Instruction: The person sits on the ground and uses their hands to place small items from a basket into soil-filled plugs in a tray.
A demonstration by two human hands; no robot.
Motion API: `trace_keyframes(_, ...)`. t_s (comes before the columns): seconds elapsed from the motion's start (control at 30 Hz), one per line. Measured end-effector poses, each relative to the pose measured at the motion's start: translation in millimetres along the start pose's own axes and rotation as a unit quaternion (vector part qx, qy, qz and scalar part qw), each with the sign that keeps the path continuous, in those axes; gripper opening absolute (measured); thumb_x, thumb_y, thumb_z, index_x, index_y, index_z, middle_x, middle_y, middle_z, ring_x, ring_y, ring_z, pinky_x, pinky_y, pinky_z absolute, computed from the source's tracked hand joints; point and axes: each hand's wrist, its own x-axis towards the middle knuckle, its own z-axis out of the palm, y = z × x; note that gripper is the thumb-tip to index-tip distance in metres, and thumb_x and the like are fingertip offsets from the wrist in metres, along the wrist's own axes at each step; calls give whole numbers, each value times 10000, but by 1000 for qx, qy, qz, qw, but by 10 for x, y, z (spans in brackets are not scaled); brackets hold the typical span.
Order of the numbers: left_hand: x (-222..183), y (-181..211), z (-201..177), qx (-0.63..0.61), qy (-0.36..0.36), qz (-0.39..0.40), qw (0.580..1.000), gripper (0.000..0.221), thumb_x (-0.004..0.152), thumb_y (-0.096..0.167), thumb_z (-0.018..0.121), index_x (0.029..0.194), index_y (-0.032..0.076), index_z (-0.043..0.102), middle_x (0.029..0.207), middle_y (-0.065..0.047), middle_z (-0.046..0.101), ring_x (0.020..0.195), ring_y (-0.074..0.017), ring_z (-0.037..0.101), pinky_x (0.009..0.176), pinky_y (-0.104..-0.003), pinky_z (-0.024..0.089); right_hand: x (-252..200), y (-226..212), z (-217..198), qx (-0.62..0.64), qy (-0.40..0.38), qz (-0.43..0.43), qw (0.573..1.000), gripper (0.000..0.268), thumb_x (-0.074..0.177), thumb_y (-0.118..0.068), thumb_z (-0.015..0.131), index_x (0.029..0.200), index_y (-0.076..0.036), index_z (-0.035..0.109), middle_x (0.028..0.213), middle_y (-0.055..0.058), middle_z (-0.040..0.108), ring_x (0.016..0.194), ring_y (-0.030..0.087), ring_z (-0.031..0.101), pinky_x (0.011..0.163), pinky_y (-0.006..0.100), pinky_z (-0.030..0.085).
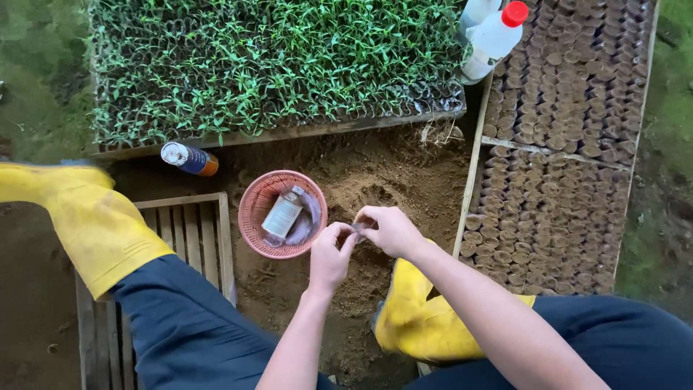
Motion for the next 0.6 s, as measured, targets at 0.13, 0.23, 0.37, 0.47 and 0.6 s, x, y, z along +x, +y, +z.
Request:
trace_keyframes(0.13, 1, -13, 14, -14, 24, 2, 1000, 232, 827, 143, 763, 1055, 144, 718, 836, -115, 713, 765, -268, 676, 765, -401, 542, -27, -43, -59, -7, 21, -1, 1000, 164, 827, -159, 796, 979, -197, 747, 879, 14, 799, 942, 267, 751, 868, 405, 584)
trace_keyframes(0.23, 16, -40, -9, -14, 39, 25, 999, 303, 822, 80, 735, 1118, 139, 708, 852, -101, 720, 768, -267, 682, 769, -389, 543, 10, -46, -92, 21, 24, 30, 999, 163, 816, -187, 817, 966, -210, 759, 863, -10, 802, 890, 217, 760, 852, 379, 582)
trace_keyframes(0.37, 4, -31, -25, 26, 65, 75, 995, 288, 842, 67, 715, 1122, 131, 709, 868, -95, 708, 798, -282, 670, 774, -390, 541, -20, -13, -66, 11, 13, 35, 999, 154, 791, -204, 839, 926, -212, 766, 844, -6, 797, 859, 229, 763, 826, 379, 580)
trace_keyframes(0.47, 12, -62, -11, 42, 78, 108, 990, 318, 830, 63, 730, 1140, 127, 702, 881, -87, 692, 818, -273, 655, 793, -386, 532, 5, 65, -35, 6, 23, 38, 999, 119, 802, -209, 826, 909, -213, 776, 822, 10, 791, 859, 250, 760, 810, 390, 579)
trace_keyframes(0.6, 9, -44, -5, 92, 122, 169, 974, 332, 834, 96, 740, 1157, 131, 671, 991, -56, 651, 917, -278, 632, 864, -395, 526, 19, 123, -22, 22, 54, 29, 998, 111, 784, -201, 837, 878, -219, 780, 785, -4, 782, 816, 212, 754, 797, 350, 572)
